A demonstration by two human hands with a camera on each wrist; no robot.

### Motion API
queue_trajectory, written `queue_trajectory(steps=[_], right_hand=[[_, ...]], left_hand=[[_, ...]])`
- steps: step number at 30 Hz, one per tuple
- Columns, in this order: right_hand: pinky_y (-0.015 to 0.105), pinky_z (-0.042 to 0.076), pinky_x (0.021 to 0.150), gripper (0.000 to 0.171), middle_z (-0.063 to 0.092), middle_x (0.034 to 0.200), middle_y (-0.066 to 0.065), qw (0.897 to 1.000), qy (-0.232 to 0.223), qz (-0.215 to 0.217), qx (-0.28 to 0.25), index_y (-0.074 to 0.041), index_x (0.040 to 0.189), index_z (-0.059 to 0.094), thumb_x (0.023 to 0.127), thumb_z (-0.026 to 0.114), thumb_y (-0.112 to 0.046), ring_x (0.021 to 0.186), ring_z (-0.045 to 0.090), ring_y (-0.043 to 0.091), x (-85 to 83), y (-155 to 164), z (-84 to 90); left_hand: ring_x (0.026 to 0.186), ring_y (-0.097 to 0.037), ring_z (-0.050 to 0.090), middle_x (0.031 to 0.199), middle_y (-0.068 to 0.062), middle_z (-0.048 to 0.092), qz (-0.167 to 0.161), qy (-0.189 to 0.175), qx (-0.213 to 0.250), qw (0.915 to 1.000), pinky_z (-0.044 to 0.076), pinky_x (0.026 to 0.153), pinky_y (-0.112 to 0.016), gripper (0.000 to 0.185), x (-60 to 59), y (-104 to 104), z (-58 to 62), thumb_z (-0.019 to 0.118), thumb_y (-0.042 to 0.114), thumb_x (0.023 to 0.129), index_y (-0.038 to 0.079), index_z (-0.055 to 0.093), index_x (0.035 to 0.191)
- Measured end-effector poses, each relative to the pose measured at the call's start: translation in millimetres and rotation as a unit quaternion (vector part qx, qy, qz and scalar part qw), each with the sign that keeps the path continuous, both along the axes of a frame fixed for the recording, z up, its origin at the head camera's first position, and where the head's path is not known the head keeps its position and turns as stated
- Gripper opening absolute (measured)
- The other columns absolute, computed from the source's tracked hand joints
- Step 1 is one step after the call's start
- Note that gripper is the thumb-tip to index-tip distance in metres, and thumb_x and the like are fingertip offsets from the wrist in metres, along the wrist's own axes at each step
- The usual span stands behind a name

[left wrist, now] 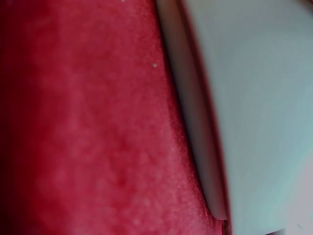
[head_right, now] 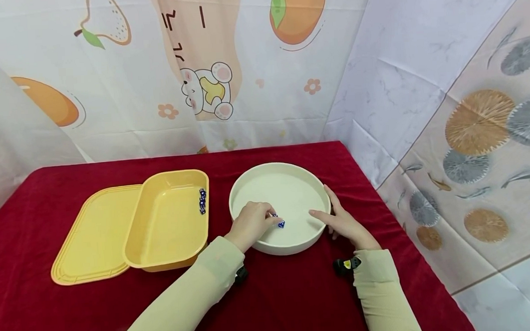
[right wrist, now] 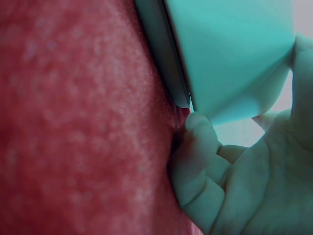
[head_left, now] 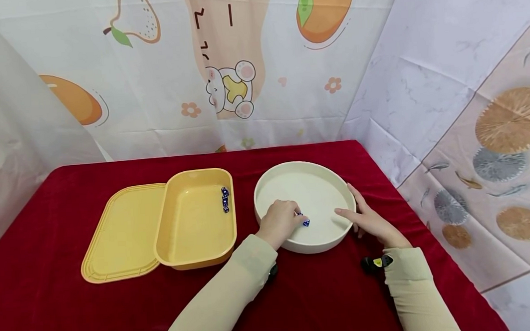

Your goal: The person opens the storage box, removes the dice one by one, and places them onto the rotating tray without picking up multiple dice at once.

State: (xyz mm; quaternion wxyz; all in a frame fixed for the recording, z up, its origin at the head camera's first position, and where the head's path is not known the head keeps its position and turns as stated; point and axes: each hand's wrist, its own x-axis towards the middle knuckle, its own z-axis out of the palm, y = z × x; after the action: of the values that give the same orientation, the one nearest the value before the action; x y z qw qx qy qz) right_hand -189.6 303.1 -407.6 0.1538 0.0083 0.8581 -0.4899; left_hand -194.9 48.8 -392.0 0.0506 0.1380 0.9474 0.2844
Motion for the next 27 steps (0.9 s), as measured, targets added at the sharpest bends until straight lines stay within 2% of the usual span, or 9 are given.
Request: queue_trajectory(steps=[10, 16, 20, 23, 27], right_hand=[[0.035, 0.048, 0.052, 0.095, 0.049, 0.062, 0.005, 1.000, 0.000, 0.000, 0.002, -0.031, 0.159, -0.009, 0.095, 0.062, -0.039, 0.057, 0.050, 0.017, 0.8, -1, 1.0], [0.034, 0.048, 0.052, 0.097, 0.050, 0.063, 0.005, 1.000, -0.003, -0.004, 0.002, -0.033, 0.159, -0.007, 0.094, 0.064, -0.042, 0.057, 0.050, 0.017, 2.4, -2, 0.8], [0.035, 0.048, 0.052, 0.097, 0.050, 0.063, 0.006, 1.000, 0.001, 0.000, 0.001, -0.032, 0.159, -0.008, 0.094, 0.064, -0.041, 0.057, 0.051, 0.018, 2.3, -2, 1.3], [0.035, 0.048, 0.052, 0.097, 0.050, 0.063, 0.006, 1.000, 0.004, 0.000, 0.001, -0.031, 0.159, -0.008, 0.094, 0.064, -0.041, 0.057, 0.051, 0.018, 2.0, -2, 1.4], [0.034, 0.049, 0.052, 0.096, 0.049, 0.063, 0.005, 1.000, 0.002, -0.003, 0.002, -0.033, 0.159, -0.007, 0.094, 0.064, -0.042, 0.057, 0.050, 0.017, 2.3, -2, 0.9]], left_hand=[[0.095, -0.017, 0.066, 0.104, 0.002, 0.074, 0.007, -0.012, -0.014, 0.9998, 0.056, 0.075, -0.034, 0.023, -0.4, 1, -0.4, 0.076, 0.038, 0.087, 0.017, 0.077, 0.098], [0.091, -0.014, 0.066, 0.098, 0.003, 0.075, -0.003, 0.002, 0.001, 1.0000, 0.054, 0.074, -0.030, 0.023, 0.2, 0, -1.0, 0.075, 0.037, 0.088, 0.017, 0.077, 0.099], [0.082, -0.011, 0.060, 0.084, 0.005, 0.072, -0.015, 0.015, 0.038, 0.9991, 0.049, 0.071, -0.024, 0.023, -0.7, -3, 0.7, 0.073, 0.038, 0.089, 0.017, 0.077, 0.097], [0.078, -0.010, 0.055, 0.077, 0.007, 0.068, -0.016, 0.002, 0.088, 0.9960, 0.046, 0.069, -0.022, 0.024, -2.2, -6, 2.9, 0.072, 0.040, 0.090, 0.017, 0.077, 0.094], [0.075, -0.008, 0.054, 0.075, 0.008, 0.065, -0.009, -0.024, 0.164, 0.9862, 0.045, 0.069, -0.021, 0.024, -3.2, -11, 7.1, 0.071, 0.041, 0.090, 0.018, 0.077, 0.093]])
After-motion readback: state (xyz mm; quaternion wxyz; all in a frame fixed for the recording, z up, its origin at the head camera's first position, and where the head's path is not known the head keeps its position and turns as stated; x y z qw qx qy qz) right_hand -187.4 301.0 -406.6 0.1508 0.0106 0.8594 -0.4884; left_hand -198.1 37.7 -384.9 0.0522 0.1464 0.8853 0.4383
